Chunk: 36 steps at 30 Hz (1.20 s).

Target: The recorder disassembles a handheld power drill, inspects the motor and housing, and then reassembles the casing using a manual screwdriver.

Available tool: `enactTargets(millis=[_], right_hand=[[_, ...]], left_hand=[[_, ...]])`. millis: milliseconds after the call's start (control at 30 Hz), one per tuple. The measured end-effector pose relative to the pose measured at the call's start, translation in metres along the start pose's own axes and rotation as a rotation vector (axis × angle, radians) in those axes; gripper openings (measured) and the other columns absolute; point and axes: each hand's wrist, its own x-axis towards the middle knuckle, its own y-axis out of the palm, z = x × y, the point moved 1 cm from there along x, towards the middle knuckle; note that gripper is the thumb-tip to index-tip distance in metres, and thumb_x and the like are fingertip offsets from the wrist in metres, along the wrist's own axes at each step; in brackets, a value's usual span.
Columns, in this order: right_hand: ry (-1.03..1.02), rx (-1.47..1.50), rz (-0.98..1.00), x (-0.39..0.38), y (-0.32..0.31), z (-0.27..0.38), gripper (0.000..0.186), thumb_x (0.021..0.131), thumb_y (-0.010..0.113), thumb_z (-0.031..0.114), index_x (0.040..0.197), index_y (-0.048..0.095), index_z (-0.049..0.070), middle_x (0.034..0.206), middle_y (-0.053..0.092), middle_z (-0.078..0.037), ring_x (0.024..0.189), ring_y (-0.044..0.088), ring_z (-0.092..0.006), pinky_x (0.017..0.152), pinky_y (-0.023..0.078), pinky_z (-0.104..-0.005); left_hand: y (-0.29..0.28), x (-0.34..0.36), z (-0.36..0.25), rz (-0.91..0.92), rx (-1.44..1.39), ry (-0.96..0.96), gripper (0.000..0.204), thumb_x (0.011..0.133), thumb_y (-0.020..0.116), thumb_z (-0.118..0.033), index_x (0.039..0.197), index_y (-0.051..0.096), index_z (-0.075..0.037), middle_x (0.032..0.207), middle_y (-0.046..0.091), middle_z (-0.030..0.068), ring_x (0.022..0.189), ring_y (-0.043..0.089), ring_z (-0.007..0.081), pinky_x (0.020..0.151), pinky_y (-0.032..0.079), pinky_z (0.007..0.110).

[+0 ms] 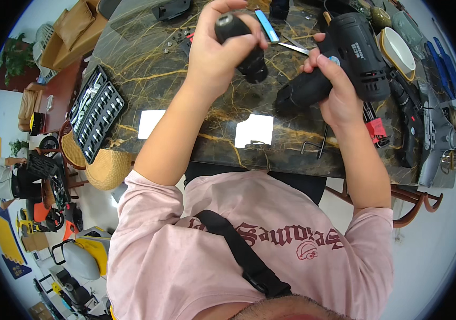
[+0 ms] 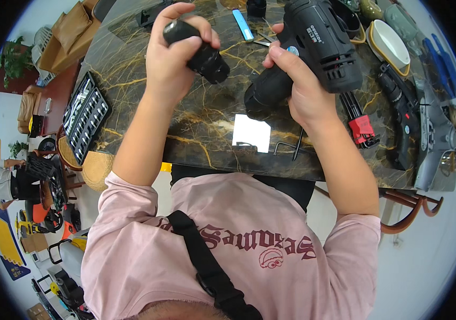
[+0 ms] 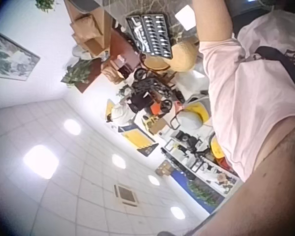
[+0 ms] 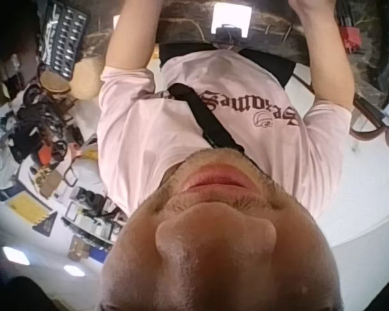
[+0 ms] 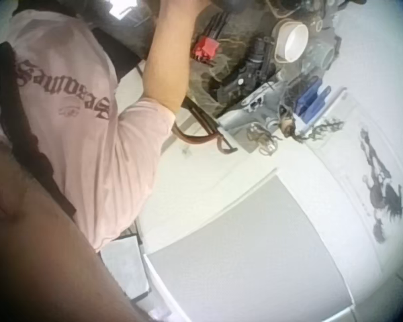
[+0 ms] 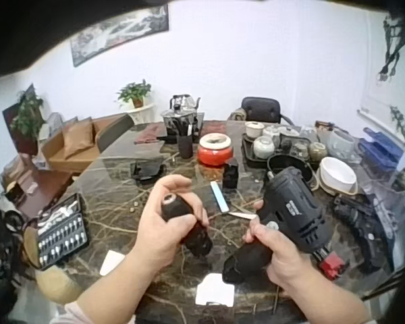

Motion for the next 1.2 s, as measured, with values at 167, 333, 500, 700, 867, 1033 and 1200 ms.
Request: enactTargets(millis=[167,333,500,700,867,1033,1200], right_hand=[[0.028,-0.103,0.056,-0.002,0.002,0.004,0.046,0.094,0.064,0.015,0.135,0.049,0.001,0.094,0.058,-0.005,0.09,0.058,-0.0163,0.091,0.049,-0.0344],[0.058,0.068,0.095,-0.002,-0.001,0.003,0.035,0.09,0.067,0.01,0.123,0.056,0.0,0.092,0.063,-0.007,0.085,0.063,-0.0171,0.081,0.052,-0.0333],[0.093,0.118,0.124,-0.005,0.003,0.006,0.039,0.087,0.067,0.012,0.123,0.054,0.001,0.087,0.059,-0.006,0.084,0.06,-0.017,0.082,0.051,-0.0344],[0.112,0.03,0.386,-0.008,0.001,0.012,0.052,0.082,0.072,0.02,0.127,0.054,0.0,0.086,0.058,-0.006,0.083,0.058,-0.0165,0.08,0.05,-0.0337],[0.233,-0.206,0.581,-0.018,0.006,0.015,0.063,0.079,0.078,0.026,0.129,0.054,-0.003,0.084,0.06,-0.007,0.077,0.058,-0.0173,0.076,0.049,-0.0346],[0.211,-0.363,0.561,-0.028,0.002,0.016,0.059,0.081,0.081,0.027,0.126,0.056,-0.001,0.084,0.061,-0.006,0.079,0.058,-0.0155,0.073,0.047,-0.0309],[0.224,-0.418,0.595,-0.025,0.0,0.012,0.058,0.081,0.085,0.028,0.124,0.057,0.0,0.085,0.061,-0.004,0.079,0.058,-0.0138,0.073,0.047,-0.0292]], left_hand=[[-0.013,-0.003,0.004,0.129,1.09,0.647,0.038,0.08,0.078,0.008,0.105,0.051,-0.003,0.081,0.067,0.0077,0.072,0.064,0.011,0.067,0.053,0.023],[-0.013,-0.003,0.004,0.175,1.143,0.752,0.034,0.079,0.076,0.007,0.101,0.052,-0.003,0.081,0.066,0.0078,0.074,0.064,0.0117,0.068,0.052,0.025],[-0.011,-0.005,0.004,0.187,1.163,0.74,0.035,0.078,0.076,0.008,0.1,0.051,-0.003,0.081,0.065,0.0076,0.074,0.064,0.0122,0.069,0.051,0.025],[-0.007,-0.006,0.006,0.189,1.226,0.859,0.035,0.076,0.078,0.007,0.099,0.053,-0.004,0.081,0.068,0.0087,0.071,0.066,0.0135,0.067,0.053,0.025],[-0.006,-0.007,0.012,0.046,1.269,0.929,0.03,0.067,0.082,-0.002,0.087,0.061,-0.01,0.078,0.065,0.003,0.068,0.064,0.0241,0.064,0.049,0.035],[-0.004,-0.006,0.006,0.081,1.304,0.971,0.03,0.07,0.082,0.001,0.091,0.061,-0.007,0.081,0.068,0.0043,0.069,0.066,0.0198,0.065,0.052,0.03],[-0.004,-0.007,0.005,0.153,1.313,1.001,0.033,0.071,0.083,0.004,0.093,0.061,-0.006,0.083,0.069,0.005,0.071,0.066,0.0162,0.066,0.054,0.027]])
